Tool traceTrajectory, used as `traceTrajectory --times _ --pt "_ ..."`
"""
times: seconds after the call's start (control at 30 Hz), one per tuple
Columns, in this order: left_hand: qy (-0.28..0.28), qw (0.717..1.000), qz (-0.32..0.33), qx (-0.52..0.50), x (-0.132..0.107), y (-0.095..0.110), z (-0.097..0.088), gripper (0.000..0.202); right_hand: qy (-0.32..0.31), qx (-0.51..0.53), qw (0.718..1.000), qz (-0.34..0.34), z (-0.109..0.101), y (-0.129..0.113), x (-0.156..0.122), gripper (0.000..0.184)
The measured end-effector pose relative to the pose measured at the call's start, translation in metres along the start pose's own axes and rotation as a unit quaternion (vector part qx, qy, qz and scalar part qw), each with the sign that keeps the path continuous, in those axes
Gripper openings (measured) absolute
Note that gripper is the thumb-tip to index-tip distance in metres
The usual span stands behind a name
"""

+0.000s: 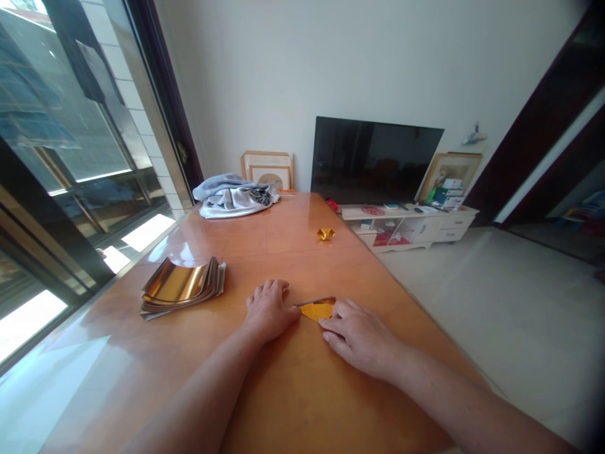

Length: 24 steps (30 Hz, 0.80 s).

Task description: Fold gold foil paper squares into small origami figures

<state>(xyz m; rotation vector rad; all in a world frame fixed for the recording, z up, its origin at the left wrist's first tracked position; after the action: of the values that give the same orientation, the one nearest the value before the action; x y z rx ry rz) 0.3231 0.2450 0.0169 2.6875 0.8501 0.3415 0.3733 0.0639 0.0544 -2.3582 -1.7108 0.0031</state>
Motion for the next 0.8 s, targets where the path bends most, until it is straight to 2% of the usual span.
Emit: traceTrajectory --times 0.3,0.47,0.57,0.63,0.73,0.8 --pt "0.009 1.000 0.005 -0.014 0.003 -0.005 0.001 0.047 0.001 -0.002 1.000 -0.001 -0.001 -0.002 0.000 0.028" --pt "0.010 1.000 0.011 0.003 -0.004 0.003 -0.006 0.040 -0.001 -0.003 1.000 0.002 0.001 -0.001 -0.001 0.027" --pt "0.052 0.998 0.040 0.017 -0.015 0.020 -0.020 0.037 0.003 -0.004 1.000 0.006 0.002 0.000 -0.001 0.027" --pt "0.072 0.991 0.114 0.001 -0.026 0.042 -0.028 0.031 0.008 0.000 1.000 0.008 0.002 0.000 -0.001 0.026" --pt "0.006 0.978 0.209 -0.015 -0.042 0.070 -0.020 0.024 0.016 0.008 1.000 0.007 0.001 -0.001 -0.003 0.027" --pt "-0.032 0.971 0.239 -0.008 -0.049 0.079 -0.013 0.026 0.023 0.016 1.000 0.002 0.000 -0.001 -0.003 0.027"
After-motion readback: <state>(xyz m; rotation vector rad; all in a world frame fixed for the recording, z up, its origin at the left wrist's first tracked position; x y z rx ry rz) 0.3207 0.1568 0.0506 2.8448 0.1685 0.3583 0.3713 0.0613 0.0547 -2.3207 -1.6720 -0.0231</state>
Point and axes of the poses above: each hand's wrist, its own x-axis towards the middle knuckle, its own z-axis out of the palm, y = z × x, the point moved 9 cm from there along x, towards the middle knuckle, and after that the axes turned 4 degrees about y, right-handed, at the moved point
